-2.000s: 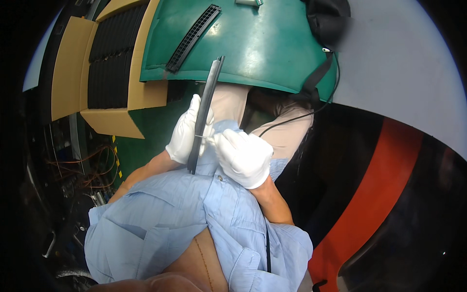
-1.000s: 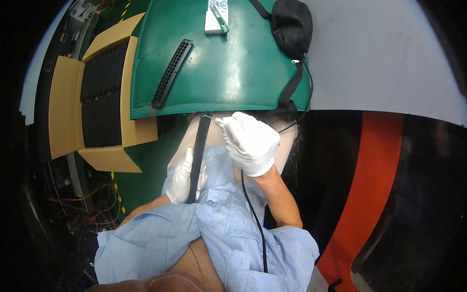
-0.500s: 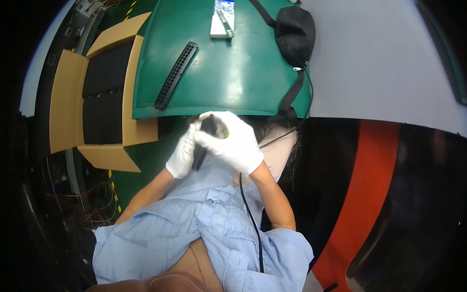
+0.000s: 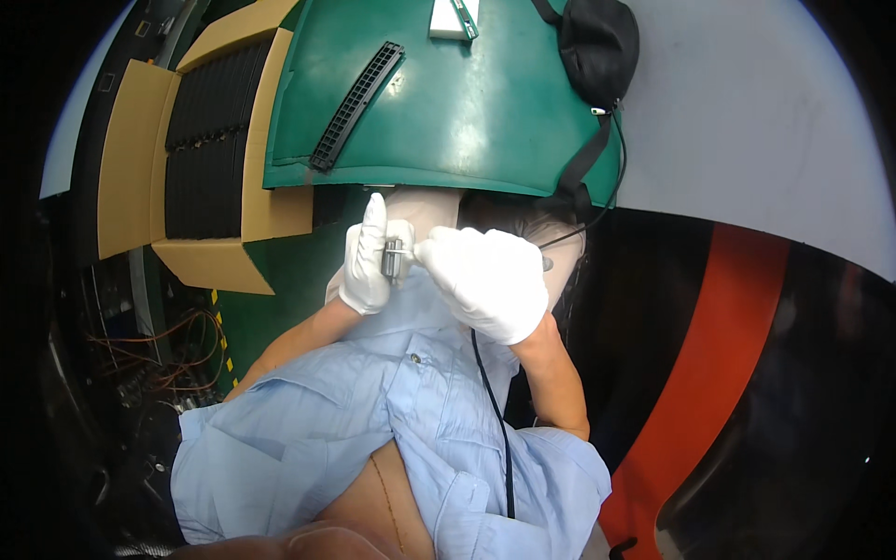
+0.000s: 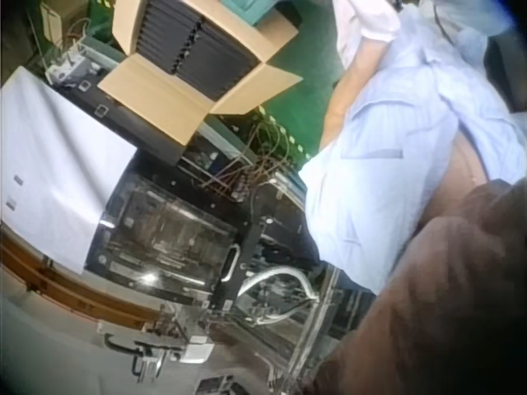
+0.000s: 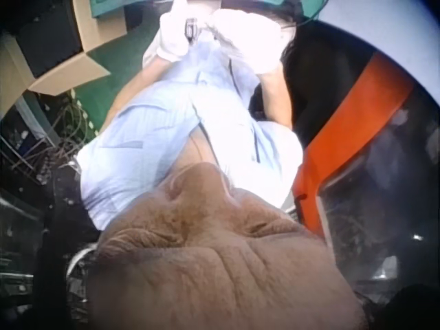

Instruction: The person retrieves black plastic components from a cardboard box and a machine. They use a small metal tool to pry open the components and insert small white pieces into them. The person then places the assembled parts back into the box.

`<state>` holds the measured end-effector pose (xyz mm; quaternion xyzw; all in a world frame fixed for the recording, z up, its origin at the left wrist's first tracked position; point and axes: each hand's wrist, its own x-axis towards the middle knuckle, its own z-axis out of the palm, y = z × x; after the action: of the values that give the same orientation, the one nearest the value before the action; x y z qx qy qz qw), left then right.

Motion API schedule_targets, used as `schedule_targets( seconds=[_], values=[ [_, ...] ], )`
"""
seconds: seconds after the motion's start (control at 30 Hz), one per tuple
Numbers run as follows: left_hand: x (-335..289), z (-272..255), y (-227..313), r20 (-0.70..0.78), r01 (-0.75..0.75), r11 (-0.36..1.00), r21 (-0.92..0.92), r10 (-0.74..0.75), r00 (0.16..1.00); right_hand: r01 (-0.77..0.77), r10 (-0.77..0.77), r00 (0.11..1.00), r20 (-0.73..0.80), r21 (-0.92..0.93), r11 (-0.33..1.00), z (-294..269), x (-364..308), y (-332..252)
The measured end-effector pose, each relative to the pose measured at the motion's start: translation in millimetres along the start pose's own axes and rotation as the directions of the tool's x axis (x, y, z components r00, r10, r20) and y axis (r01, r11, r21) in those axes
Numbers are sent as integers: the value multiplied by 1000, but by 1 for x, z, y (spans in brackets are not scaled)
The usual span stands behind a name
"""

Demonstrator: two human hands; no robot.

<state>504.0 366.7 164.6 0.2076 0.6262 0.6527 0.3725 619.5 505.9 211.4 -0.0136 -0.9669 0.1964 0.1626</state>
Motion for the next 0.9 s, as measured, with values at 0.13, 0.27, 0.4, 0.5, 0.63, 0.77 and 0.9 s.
schedule_targets(
  seconds=[0.13,0.27,0.4,0.5,0.63,0.77,0.9],
  values=[
    [-3,1,-5,52,-17,998,-58,20,998,68,-66,997,42,-55,996,-4,-10,-4],
    [-7,1,-16,133,-38,998,-57,45,990,60,-60,998,1,12,998,-6,-21,-5],
    [-5,4,-13,128,-62,997,-35,66,990,42,-43,999,18,69,997,-10,-26,-6],
    [-7,6,-8,123,-21,999,-45,26,992,21,-19,1000,-20,74,997,-10,-25,-5],
    [-11,5,-11,150,50,997,-67,-40,988,-19,20,1000,-5,43,999,-2,-25,1],
    [-17,16,-8,2,151,985,-85,-151,989,-57,57,998,-2,3,998,-2,-17,5],
    [-9,3,-7,257,-32,999,-9,33,966,-471,495,868,34,370,801,-9,-15,-7]
  ],
)
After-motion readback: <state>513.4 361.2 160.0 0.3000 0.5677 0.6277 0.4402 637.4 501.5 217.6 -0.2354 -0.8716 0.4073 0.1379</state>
